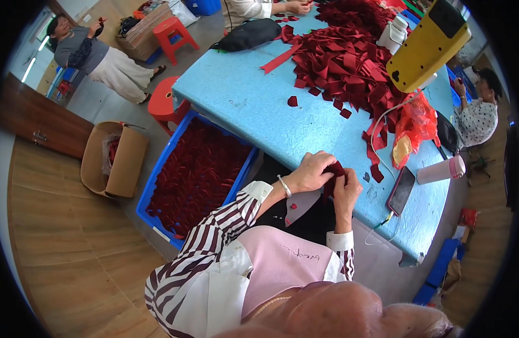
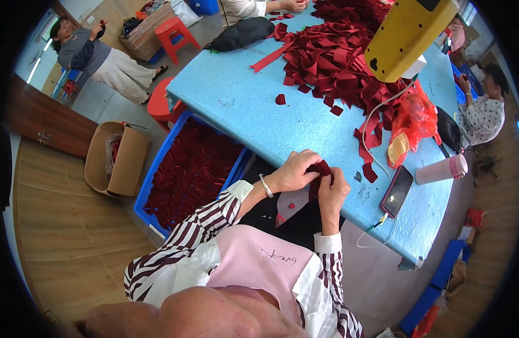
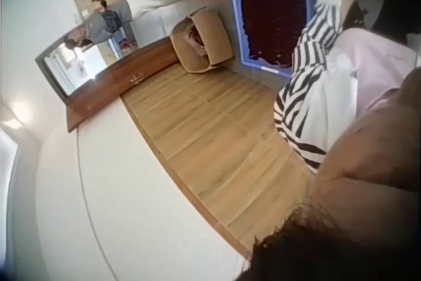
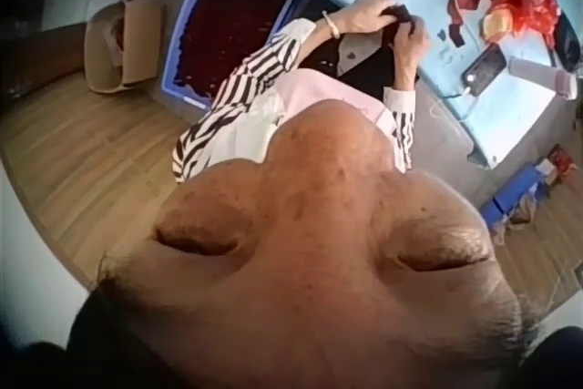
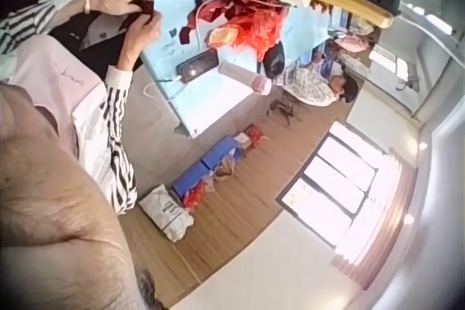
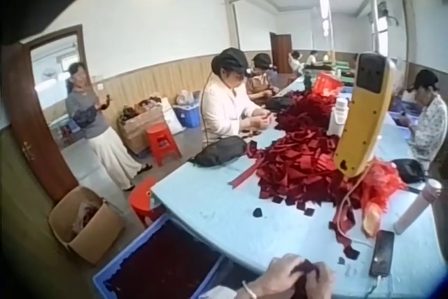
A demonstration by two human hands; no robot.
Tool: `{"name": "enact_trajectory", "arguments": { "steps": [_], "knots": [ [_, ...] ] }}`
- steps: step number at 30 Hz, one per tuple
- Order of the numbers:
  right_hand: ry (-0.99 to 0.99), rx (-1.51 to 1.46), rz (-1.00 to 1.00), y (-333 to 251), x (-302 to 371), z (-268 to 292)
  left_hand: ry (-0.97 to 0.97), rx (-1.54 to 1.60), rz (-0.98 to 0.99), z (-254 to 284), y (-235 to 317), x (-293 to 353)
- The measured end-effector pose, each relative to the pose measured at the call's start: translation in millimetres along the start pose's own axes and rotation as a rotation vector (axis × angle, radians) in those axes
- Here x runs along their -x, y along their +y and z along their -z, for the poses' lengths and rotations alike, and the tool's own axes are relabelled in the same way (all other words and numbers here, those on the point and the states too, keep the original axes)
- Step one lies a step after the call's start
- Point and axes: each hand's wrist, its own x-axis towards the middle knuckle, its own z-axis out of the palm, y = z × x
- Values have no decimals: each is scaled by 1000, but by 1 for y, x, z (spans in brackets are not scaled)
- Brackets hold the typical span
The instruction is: Assembling decorative red fabric bows by hand in a workshop.
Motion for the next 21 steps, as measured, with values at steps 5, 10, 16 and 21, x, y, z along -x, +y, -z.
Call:
{"name": "enact_trajectory", "arguments": {
  "steps": [5,10,16,21],
  "knots": [
    [7,-2,40,6,4,0,-16,-7,24,1,5,-8],
    [-25,-142,-28,5,1,-1,9,59,87,0,1,-6],
    [-19,-178,-73,-13,14,-7,81,-103,0,15,15,16],
    [87,-114,-25,-37,36,-3,34,76,-39,33,38,31]
  ]
}}
